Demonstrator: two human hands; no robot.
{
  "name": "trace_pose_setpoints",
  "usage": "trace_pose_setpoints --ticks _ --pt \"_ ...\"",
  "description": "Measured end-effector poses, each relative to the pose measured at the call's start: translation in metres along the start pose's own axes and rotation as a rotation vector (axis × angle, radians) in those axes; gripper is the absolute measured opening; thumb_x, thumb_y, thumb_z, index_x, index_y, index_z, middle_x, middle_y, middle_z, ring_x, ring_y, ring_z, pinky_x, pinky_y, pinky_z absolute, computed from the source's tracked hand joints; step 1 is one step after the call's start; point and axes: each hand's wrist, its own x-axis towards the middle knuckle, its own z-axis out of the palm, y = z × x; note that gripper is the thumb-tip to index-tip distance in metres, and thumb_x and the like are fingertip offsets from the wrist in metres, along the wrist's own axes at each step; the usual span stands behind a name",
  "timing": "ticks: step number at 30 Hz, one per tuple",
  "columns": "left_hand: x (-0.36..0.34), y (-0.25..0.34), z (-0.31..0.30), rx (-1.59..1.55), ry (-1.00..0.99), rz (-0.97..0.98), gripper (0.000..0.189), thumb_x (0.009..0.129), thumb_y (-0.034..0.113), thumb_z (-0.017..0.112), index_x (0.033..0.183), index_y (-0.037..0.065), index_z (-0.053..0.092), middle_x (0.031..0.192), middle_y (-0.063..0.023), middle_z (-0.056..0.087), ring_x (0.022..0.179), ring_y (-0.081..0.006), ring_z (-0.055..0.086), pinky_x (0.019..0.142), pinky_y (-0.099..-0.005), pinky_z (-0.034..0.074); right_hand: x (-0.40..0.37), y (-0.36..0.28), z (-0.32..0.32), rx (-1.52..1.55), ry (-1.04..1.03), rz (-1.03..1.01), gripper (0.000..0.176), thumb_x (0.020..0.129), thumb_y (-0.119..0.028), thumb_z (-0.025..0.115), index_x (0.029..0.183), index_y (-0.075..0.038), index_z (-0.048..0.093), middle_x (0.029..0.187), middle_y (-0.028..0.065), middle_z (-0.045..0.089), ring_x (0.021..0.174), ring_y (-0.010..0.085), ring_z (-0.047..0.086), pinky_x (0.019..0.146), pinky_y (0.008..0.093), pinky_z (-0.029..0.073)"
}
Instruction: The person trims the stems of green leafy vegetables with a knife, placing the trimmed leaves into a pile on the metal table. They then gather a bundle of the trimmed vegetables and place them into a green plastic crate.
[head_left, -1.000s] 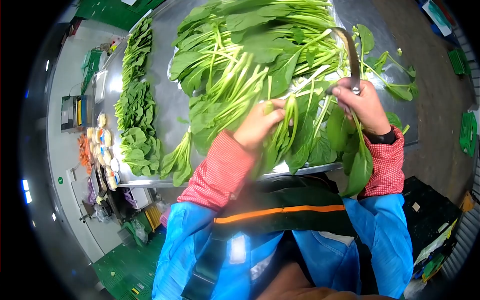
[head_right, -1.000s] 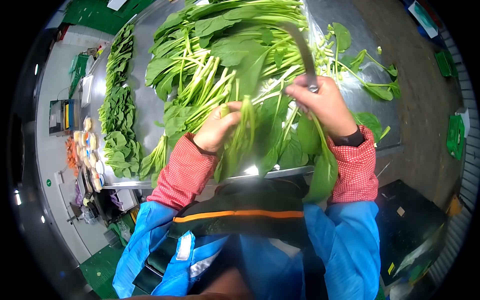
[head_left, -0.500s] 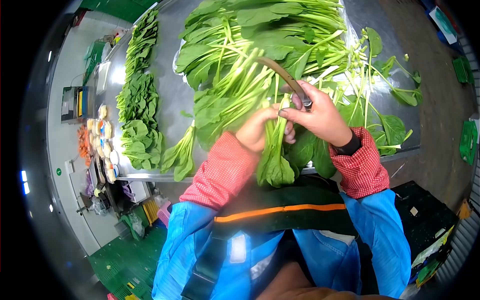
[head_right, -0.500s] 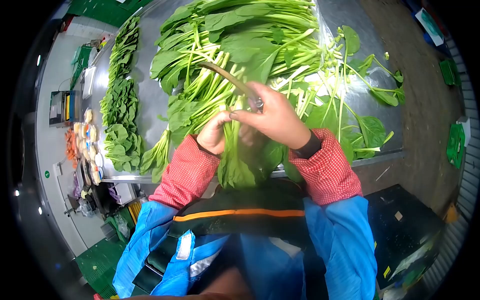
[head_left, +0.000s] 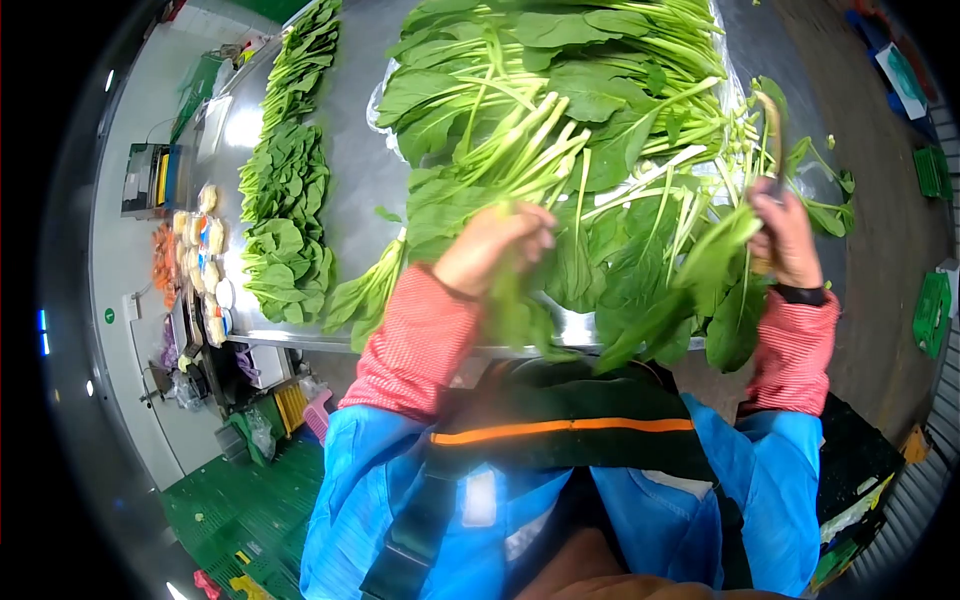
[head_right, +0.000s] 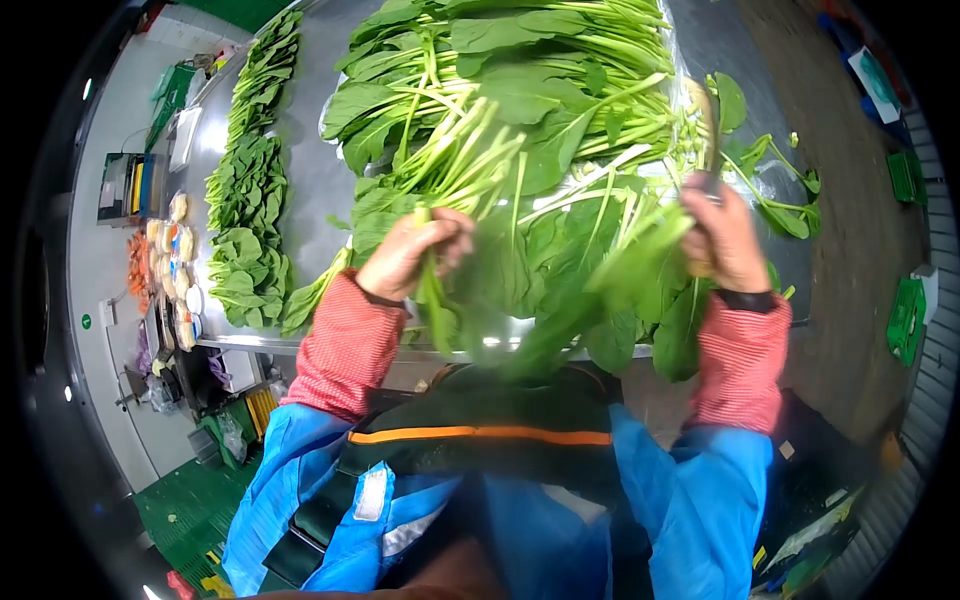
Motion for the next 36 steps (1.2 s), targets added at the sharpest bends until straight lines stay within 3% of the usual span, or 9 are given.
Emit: trace_pose_setpoints --ticks 2,4,6,12,19,23,28,32,36 --pt "-0.008 0.016 -0.016 0.332 0.198 0.006 0.022 0.092 0.021 0.062 0.102 0.002 0.066 0.085 -0.0039 0.068 0.071 -0.0112 0.062 0.058 -0.0226 0.047 0.011 -0.001 -0.054 -0.469 0.209 -0.021 0.025 0.087 -0.025 0.071 0.099 -0.007 0.059 0.066 -0.0001 0.056 0.041 0.0095 0.045 0.037 0.0242 0.034" --pt "0.000 0.014 -0.025 0.897 0.398 0.348 0.015 0.088 0.016 0.066 0.097 0.004 0.068 0.083 -0.0046 0.069 0.073 -0.0170 0.064 0.063 -0.0286 0.050 0.014 0.007 -0.054 -1.611 0.648 -0.644 0.037 0.085 -0.030 0.071 0.107 -0.002 0.061 0.079 0.0136 0.067 0.057 0.0251 0.062 0.050 0.0342 0.049" --pt "0.011 0.011 -0.023 1.359 0.505 0.459 0.024 0.075 0.008 0.073 0.098 0.008 0.069 0.089 -0.0117 0.066 0.082 -0.0316 0.064 0.075 -0.0384 0.052 0.018 0.016 -0.038 -1.302 0.592 -0.356 0.042 0.084 -0.033 0.071 0.110 -0.001 0.063 0.088 0.0211 0.068 0.074 0.0332 0.066 0.065 0.0402 0.051" --pt "0.066 -0.031 -0.003 1.693 0.608 0.493 0.035 0.065 0.012 0.079 0.095 0.007 0.060 0.090 -0.0108 0.057 0.089 -0.0307 0.058 0.077 -0.0413 0.051 0.022 0.078 0.076 -0.916 0.143 -0.410 0.032 0.086 -0.029 0.069 0.102 -0.001 0.066 0.084 0.0182 0.069 0.071 0.0324 0.066 0.065 0.0382 0.052" --pt "0.044 -0.013 0.001 1.436 0.574 0.529 0.033 0.069 0.018 0.074 0.098 0.004 0.063 0.088 -0.0169 0.064 0.088 -0.0378 0.058 0.076 -0.0443 0.050 0.019 0.098 0.083 -0.873 0.053 -0.402 0.033 0.088 -0.031 0.066 0.101 -0.001 0.067 0.088 0.0183 0.069 0.076 0.0351 0.066 0.067 0.0406 0.052" --pt "0.028 0.022 0.017 0.613 0.304 0.212 0.024 0.082 0.012 0.074 0.101 0.002 0.063 0.083 0.0059 0.056 0.077 -0.0005 0.048 0.070 -0.0203 0.043 0.011 0.074 0.101 -0.961 0.094 -0.714 0.019 0.085 -0.020 0.068 0.095 -0.004 0.066 0.085 0.0123 0.066 0.075 0.0296 0.065 0.063 0.0361 0.051" --pt "0.016 0.040 0.051 0.273 0.107 0.036 0.030 0.081 0.010 0.074 0.107 0.001 0.062 0.093 0.0022 0.062 0.083 -0.0045 0.056 0.076 -0.0209 0.046 0.020 0.048 0.106 -1.181 0.075 -0.986 0.013 0.078 -0.012 0.070 0.087 -0.009 0.062 0.080 0.0072 0.061 0.068 0.0249 0.063 0.058 0.0347 0.050" --pt "0.021 0.030 0.053 0.085 0.071 0.064 0.031 0.083 0.009 0.073 0.111 0.001 0.061 0.096 -0.0002 0.064 0.083 -0.0063 0.059 0.073 -0.0206 0.049 0.048 0.092 0.045 -1.110 0.147 -0.741 0.024 0.083 -0.016 0.070 0.104 -0.008 0.064 0.084 0.0092 0.061 0.068 0.0277 0.062 0.061 0.0356 0.051" --pt "0.035 0.021 0.064 0.171 0.026 -0.004 0.031 0.084 0.014 0.074 0.110 0.006 0.059 0.091 0.0016 0.063 0.078 -0.0034 0.057 0.065 -0.0167 0.044 0.014 0.057 0.079 -0.404 -0.150 -0.403 0.027 0.086 -0.020 0.071 0.105 -0.002 0.066 0.082 0.0067 0.060 0.071 0.0163 0.057 0.066 0.0303 0.047"
